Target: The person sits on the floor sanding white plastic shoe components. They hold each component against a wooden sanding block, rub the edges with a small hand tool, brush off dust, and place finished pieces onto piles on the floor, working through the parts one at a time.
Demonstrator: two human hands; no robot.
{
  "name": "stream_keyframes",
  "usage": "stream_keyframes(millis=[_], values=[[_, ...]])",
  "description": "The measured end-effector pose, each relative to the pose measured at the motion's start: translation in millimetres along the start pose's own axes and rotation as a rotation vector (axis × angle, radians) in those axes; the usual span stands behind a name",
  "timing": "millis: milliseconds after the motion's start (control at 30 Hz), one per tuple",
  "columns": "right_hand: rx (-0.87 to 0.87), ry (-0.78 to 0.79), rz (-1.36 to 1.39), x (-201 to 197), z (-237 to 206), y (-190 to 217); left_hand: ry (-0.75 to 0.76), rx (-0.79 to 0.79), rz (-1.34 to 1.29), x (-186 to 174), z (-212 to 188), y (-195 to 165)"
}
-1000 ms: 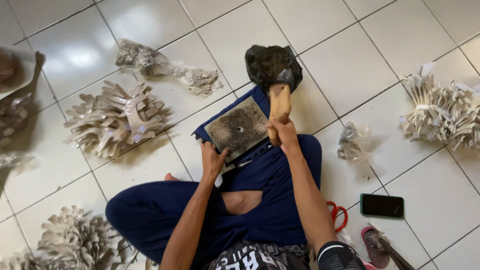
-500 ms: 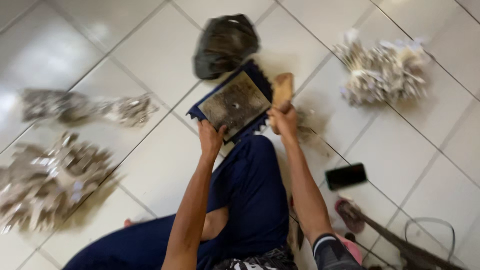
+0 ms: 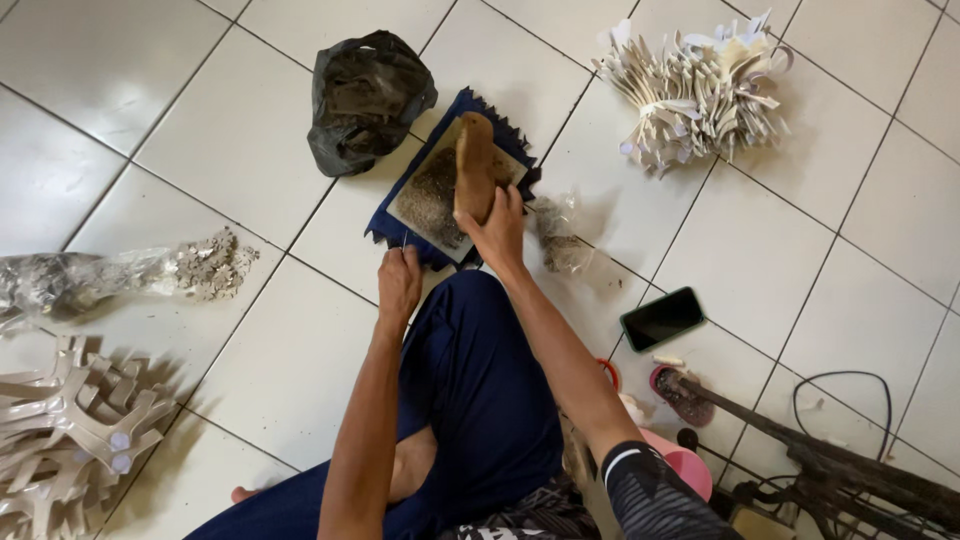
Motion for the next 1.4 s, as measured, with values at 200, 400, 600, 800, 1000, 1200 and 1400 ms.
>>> stream_keyframes(millis=[200,400,600,800,1000,1200,1400], values=[[-0.123,-0.336,-0.148,-55,-90,-11,0.176,-0.440,-0.075,8,-3,9],[0.051,-0.419,-0.281,-92,-96,-47,0.094,-0.183,-0.021,19,39,-46],[0.000,-0.244,-0.170,-84,-63,-78,0.127,-0.130,0.207,28,47,-55],[-0.195,-0.319,-0.041,-88,-64,-55,0.145,-0.065,-0.035,-6,-2,-12],[-0.405,-0.090,0.154,-30,-87,52,0.169,-0.120,-0.075,-85,-130,81],[-0.614,0.384,0.132,158,-140,170,0.121,-0.260,-0.063,-164,-268,171],[-0.680,0.629,-0.060,276,-209,225,-0.062,-0.431,-0.186,-202,-340,231]])
Point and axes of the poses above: each hand's wrist, its own z-axis towards the middle knuckle, its own x-axis out of the palm, y = z × x, the point moved 7 cm from there along z, towards the middle knuckle, and after that the axes turned 13 degrees about y, right-handed, at the moved point
